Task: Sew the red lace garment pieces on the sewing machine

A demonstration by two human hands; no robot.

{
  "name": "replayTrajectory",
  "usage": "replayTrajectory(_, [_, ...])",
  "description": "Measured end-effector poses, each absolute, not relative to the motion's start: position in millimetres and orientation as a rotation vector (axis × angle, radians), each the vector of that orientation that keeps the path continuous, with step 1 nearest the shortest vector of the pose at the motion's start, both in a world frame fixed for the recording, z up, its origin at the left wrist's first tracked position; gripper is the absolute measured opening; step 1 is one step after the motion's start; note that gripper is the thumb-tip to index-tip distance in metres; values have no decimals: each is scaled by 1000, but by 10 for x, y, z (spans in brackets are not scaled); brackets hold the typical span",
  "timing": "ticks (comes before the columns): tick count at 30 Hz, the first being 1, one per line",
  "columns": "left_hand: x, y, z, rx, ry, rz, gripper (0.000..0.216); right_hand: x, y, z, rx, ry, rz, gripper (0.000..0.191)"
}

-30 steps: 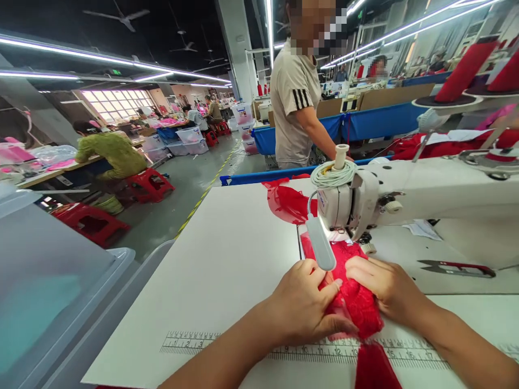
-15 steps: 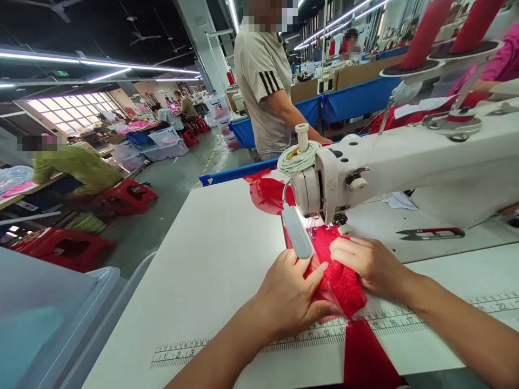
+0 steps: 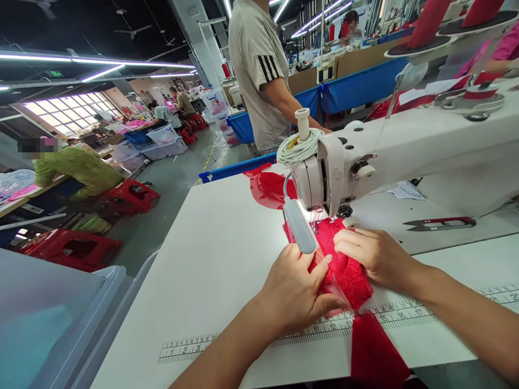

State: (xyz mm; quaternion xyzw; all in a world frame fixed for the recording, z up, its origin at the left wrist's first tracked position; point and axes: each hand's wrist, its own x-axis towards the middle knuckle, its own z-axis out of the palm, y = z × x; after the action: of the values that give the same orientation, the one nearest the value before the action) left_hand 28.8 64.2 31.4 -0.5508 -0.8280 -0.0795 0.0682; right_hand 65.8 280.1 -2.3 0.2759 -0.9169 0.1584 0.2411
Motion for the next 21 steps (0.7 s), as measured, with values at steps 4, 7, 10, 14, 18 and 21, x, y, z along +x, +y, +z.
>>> replayTrajectory(4, [281,651,317,-1639,-2501,-209,85,648,2801,-90,695,-2495,433,23])
replayTrajectory(7, [267,650,319,-1637,-2519,-192,80,651,2801,-110,687,-2511,434,23])
replayTrajectory(10, [248,638,313,-1627,-2534,-167,83,656,2797,-100,681,-2522,438,25])
replayTrajectory(14, [224,621,285,-1612,-2528,-156,88,655,2793,-57,676,-2518,453,23])
replayTrajectory(18, [207,613,252,-1591,-2506,-127,87,650,2804,-40,724,-2541,452,20])
replayTrajectory(21, [201,614,241,-1581,-2495,-114,89,643,2810,-67,705,-2519,491,24])
